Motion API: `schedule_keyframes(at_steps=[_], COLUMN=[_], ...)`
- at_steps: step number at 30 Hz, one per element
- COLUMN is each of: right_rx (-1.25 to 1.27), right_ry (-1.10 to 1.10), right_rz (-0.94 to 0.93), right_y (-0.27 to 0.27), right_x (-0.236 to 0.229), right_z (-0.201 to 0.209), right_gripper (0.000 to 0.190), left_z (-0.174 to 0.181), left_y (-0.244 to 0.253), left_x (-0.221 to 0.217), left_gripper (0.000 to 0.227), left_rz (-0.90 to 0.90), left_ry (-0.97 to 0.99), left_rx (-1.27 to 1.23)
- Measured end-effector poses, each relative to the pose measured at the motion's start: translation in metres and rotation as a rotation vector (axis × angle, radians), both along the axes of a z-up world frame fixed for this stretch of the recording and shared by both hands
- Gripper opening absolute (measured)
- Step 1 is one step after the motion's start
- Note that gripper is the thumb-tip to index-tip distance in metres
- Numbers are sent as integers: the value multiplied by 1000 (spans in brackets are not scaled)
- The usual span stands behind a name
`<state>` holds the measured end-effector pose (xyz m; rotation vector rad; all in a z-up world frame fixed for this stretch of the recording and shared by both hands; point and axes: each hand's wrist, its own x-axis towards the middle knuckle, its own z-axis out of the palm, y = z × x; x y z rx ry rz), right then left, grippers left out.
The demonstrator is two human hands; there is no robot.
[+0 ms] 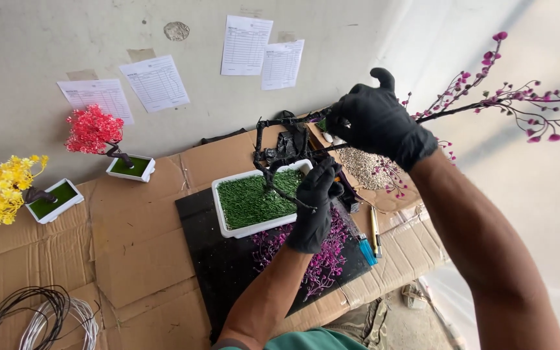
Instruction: The person assembles a miniature bonsai tree by attaching small purple artificial flowers to the black branches. They pick up the flowers from a pile on the table and carefully insert them into the tree structure, which is planted in a white rectangular pot filled with green material.
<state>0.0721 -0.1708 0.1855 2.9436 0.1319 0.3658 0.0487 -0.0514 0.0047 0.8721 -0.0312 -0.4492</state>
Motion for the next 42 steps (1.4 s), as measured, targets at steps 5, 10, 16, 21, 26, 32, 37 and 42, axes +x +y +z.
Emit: schedule_keyframes(at_steps=[5,10,16,21,26,32,37,42], right_rx=[-139,-31,116,236,207,283,260,265], right_ry=[294,290,227,166,184,221,230,189], right_rz=[-182,-164,-147,-133,-115,-68,-27,-32], right_y=[-26,-50,-38,-63,-71,-50,-49,-40], right_x=[34,39,25,27,23,22,31,27], right_z=[-17,-47,-33,-42,-54,-35,-46,-46], right_gripper=[12,15,19,20,17,9,9,8], left_z=[-17,-16,-34,-39,-36,-44,-45,-46], left_y=[-27,-38,-54,-60,-63,-64,-61,-59], left_x=[20,33,40,44,43,50,54,55], left_gripper=[34,28,32,31,34,35,33,32], left_rz=[-27,-4,42,13,34,53,101,93], left_ry=[175,217,233,150,156,167,199,211], left_rx=[-166,-226,-346,-283,-270,-321,-307,-309])
